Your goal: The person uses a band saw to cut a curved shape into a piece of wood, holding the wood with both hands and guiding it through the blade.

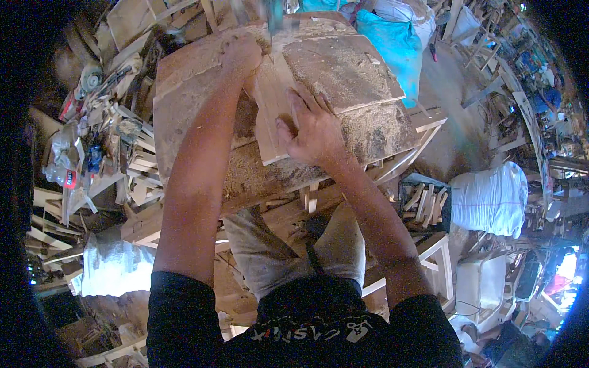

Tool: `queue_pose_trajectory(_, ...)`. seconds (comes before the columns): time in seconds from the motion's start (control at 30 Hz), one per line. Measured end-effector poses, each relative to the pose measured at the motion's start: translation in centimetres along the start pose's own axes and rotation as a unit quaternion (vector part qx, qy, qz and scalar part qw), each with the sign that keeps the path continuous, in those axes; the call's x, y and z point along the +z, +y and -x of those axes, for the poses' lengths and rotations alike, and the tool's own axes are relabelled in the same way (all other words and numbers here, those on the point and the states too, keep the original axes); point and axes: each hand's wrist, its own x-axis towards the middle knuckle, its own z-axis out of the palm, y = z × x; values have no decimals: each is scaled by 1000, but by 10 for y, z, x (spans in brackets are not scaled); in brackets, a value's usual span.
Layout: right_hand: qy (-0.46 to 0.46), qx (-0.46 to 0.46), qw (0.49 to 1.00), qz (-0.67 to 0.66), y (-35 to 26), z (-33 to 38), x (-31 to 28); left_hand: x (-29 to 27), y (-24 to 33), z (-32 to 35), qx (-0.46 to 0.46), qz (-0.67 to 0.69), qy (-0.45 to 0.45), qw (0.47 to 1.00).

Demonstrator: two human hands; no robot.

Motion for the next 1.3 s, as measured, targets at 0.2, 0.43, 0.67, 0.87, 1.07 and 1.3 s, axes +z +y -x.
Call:
queue_pose_trajectory(0.2, 3, -7, 1000, 10, 1, -2, 4, 11, -10, -13, 0, -21, 13, 1000)
queue_pose_trajectory(0.43, -2, 5, 1000, 23, 8, -2, 4, -4, 6, 6, 52, -69, 54, 995)
queue_pose_trajectory(0.67, 8, 12, 1000, 20, 1, -6, 3, -2, 3, -8, -13, -5, -19, 1000)
queue_pose_trajectory(0.87, 13, 12, 1000, 3, 1, -8, 1, -7, 8, -4, -21, -13, -1, 1000)
queue_pose_trajectory(1.07, 18, 4, 1000, -6, 2, -10, 5, -5, 1, -11, -17, -24, -7, 1000)
queue_pose_trajectory(1.3, 19, 6, 1000, 14, 5, -11, 7, -8, 7, -10, -15, -16, -10, 1000)
